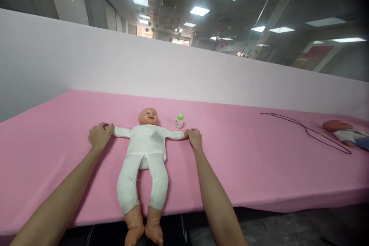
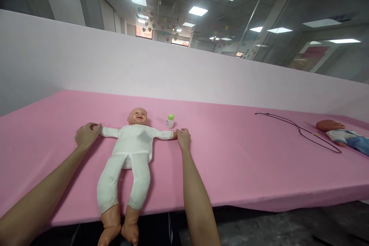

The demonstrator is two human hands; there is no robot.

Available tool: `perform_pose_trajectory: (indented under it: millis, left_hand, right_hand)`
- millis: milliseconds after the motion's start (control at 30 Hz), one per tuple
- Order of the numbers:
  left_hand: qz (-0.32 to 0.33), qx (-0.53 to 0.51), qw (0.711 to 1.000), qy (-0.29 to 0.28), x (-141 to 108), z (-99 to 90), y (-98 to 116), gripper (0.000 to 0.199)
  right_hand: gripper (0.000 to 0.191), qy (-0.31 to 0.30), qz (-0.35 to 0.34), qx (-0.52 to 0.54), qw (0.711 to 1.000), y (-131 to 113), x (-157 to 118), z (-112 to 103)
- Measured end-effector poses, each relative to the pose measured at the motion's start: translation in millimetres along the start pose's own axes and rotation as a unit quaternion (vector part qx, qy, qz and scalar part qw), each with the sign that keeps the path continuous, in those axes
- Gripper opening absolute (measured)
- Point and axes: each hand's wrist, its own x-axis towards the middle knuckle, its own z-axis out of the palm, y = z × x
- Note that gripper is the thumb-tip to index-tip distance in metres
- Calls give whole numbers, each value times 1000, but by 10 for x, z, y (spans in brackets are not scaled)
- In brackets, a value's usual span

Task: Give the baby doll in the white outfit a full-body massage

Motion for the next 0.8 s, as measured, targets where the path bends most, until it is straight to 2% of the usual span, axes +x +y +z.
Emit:
perform_pose_trajectory:
  millis: [67,133,233,267,333,400,433,500,533,567,600,667,733,800]
  left_hand:
    - [-5,51,999,-5,-10,14,-12,42]
    - [-4,77,997,3,-32,43,-19,47]
    - [22,81,993,77,-120,66,70,54]
    - [49,71,991,107,-171,64,149,57]
    - [144,21,979,141,-307,64,402,57]
    - [271,-61,954,110,-480,101,771,51]
    - [325,-109,937,73,-571,148,987,47]
    - [406,-188,893,-52,-741,315,1444,39]
    - [413,-219,876,-117,-811,433,1668,40]
    - [394,-249,865,-185,-869,569,1879,43]
    - [347,-278,860,-250,-912,716,2072,49]
    - [183,-327,858,-352,-963,1012,2380,66]
    - [63,-353,845,-397,-980,1259,2572,84]
    - [24,-367,834,-412,-982,1412,2653,93]
  right_hand:
    - [16,29,23,-72,997,-51,-74,-21]
    - [18,39,15,-136,990,-115,-148,-23]
    - [24,89,-25,-256,962,-218,-229,-21]
    - [28,100,-45,-269,957,-256,-242,-19]
    - [32,101,-90,-256,957,-342,-247,-6]
    - [33,83,-125,-223,963,-431,-226,26]
    - [34,73,-141,-210,965,-471,-208,50]
    - [40,55,-174,-200,963,-528,-162,106]
    - [44,51,-191,-203,959,-541,-137,138]
    - [48,50,-209,-209,954,-543,-110,171]
    - [53,50,-225,-217,949,-533,-82,204]
    - [61,42,-254,-232,938,-491,-25,267]
    - [67,16,-278,-247,928,-437,37,314]
    - [68,-26,-294,-262,919,-396,99,329]
